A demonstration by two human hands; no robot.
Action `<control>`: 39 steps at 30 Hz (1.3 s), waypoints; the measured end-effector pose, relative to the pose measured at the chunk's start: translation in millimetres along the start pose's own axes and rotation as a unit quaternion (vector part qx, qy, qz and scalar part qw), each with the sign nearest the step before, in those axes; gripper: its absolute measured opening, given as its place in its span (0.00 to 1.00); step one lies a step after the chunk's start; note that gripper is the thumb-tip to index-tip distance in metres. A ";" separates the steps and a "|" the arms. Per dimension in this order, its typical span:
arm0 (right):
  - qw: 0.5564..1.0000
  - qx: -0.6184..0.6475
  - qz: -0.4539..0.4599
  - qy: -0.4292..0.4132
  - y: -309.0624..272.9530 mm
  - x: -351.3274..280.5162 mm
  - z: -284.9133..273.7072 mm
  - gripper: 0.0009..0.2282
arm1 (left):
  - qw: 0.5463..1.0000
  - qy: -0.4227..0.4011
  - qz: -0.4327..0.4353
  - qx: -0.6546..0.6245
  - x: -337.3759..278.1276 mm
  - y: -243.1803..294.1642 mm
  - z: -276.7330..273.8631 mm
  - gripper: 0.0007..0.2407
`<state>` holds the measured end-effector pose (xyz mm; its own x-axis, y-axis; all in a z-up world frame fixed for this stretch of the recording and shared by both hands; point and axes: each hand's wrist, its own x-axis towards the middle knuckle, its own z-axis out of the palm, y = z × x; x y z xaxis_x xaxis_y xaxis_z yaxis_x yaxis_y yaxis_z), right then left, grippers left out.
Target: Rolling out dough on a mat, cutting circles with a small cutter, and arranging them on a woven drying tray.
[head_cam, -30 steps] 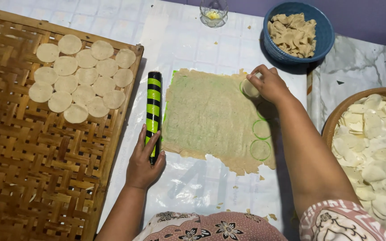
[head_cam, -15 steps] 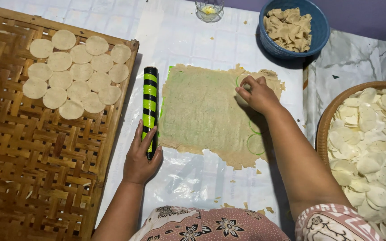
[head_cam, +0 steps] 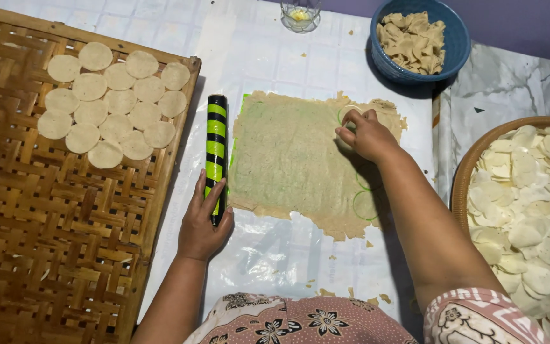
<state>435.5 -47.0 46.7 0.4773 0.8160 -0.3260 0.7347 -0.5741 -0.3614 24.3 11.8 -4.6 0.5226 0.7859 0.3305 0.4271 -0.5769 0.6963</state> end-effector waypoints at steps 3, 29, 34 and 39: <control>1.000 0.010 0.007 0.026 5.1 8.5 7.8 0.16 | 1.000 0.006 0.005 0.007 -2.3 -4.8 2.8 0.25; 0.999 0.023 0.015 0.018 -14.5 -50.5 24.5 0.15 | 1.000 -0.003 -0.009 0.000 -4.4 -5.4 4.0 0.25; 1.000 0.007 0.010 0.014 -12.2 -45.7 25.5 0.15 | 1.000 -0.001 -0.011 0.000 -5.3 -6.0 3.7 0.25; 1.000 -0.006 -0.001 -0.009 -12.2 -47.8 21.6 0.14 | 1.000 -0.003 -0.006 0.001 -4.2 -7.7 3.3 0.25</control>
<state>393.3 -80.5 47.9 0.4665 0.8162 -0.3409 0.7417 -0.5710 -0.3520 21.2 12.2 -13.5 0.5211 0.7919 0.3182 0.4357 -0.5675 0.6987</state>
